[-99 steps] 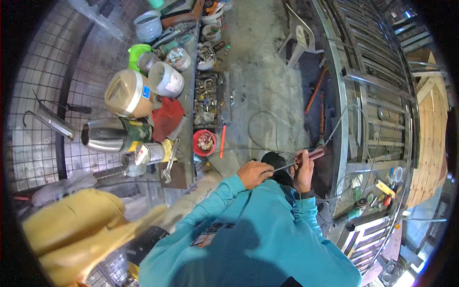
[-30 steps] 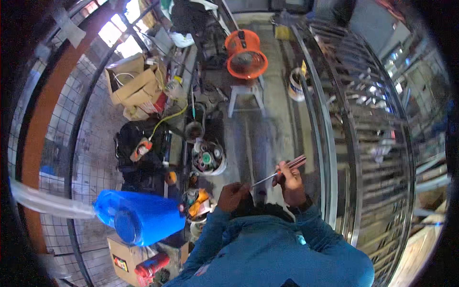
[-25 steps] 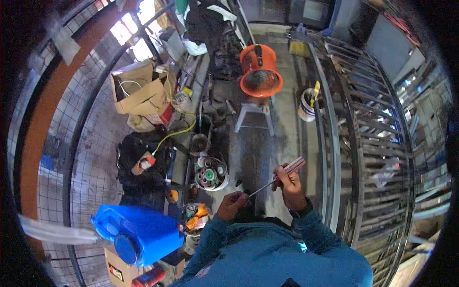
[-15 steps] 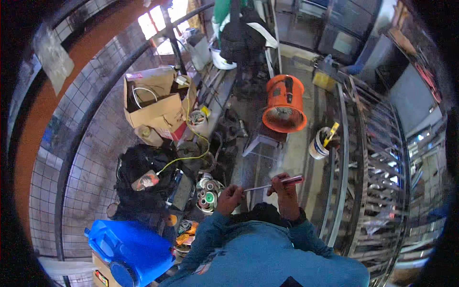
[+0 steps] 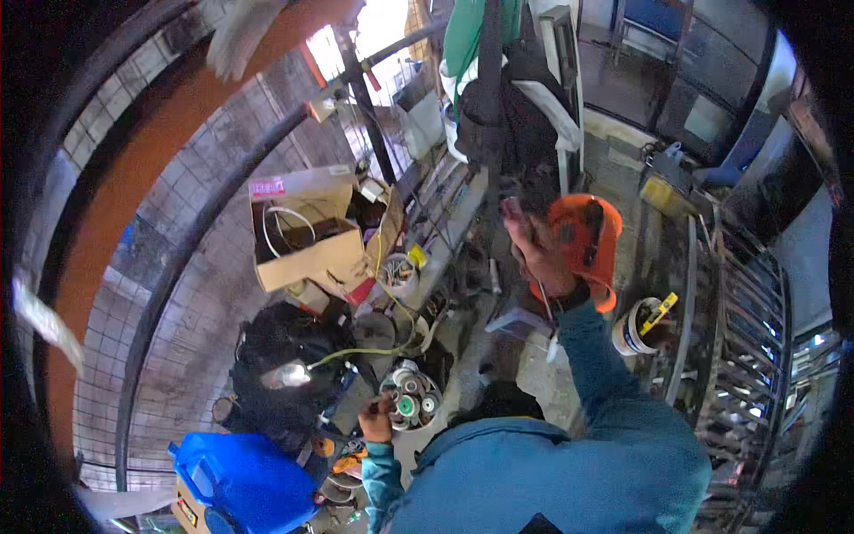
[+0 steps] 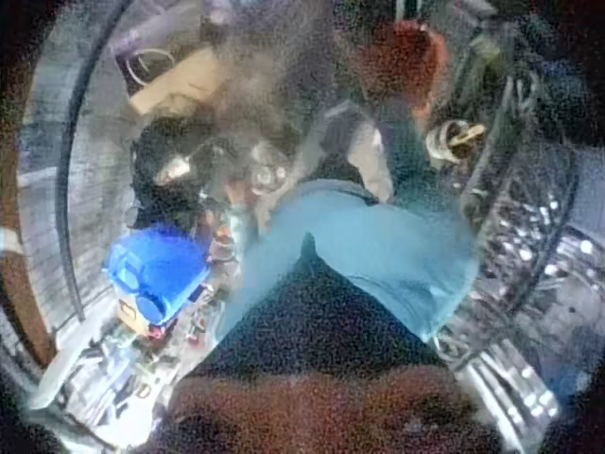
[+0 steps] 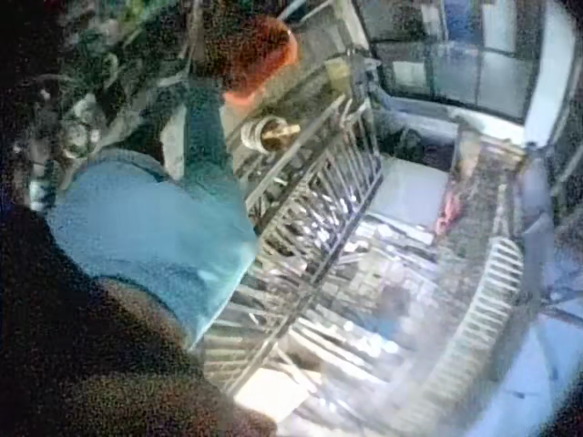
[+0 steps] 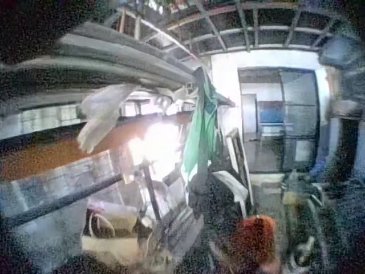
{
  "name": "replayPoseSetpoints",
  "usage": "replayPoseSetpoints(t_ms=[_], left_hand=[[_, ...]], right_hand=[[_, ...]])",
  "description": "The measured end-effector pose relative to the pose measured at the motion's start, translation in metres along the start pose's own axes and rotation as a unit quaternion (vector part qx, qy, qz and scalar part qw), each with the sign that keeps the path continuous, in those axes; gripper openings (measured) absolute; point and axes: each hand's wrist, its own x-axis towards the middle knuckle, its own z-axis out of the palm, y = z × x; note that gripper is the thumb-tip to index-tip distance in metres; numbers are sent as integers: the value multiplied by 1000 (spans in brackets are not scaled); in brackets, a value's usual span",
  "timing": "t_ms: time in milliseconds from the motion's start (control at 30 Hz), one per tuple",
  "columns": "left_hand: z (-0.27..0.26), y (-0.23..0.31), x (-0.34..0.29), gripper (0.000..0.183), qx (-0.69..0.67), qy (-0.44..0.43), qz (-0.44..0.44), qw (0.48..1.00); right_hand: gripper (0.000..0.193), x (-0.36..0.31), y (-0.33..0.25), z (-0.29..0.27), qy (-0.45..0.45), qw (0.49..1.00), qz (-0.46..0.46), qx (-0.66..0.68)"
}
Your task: The person places a screwdriver into a bag, grinds a metal frame using an angle grinder, and holds the angle grinder.
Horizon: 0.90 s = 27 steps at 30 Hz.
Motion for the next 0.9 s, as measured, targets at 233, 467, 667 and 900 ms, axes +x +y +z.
replayPoseSetpoints(t_ms=[233, 467, 667, 900], left_hand=[[34, 2, -1, 22, 70, 43, -28, 996], [120, 72, 19, 24, 137, -40, 31, 989], [155, 106, 39, 32, 246, -81, 119, 959], [134, 49, 21, 28, 321, -112, 149, 929]], right_hand=[[46, 130, 18, -51, 3, 962, 105, 254], [57, 194, 21, -61, 127, 955, -3, 269], [66, 232, 59, -75, 51, 983, 1, 177], [63, 250, 29, -82, 272, 842, -221, -411]])
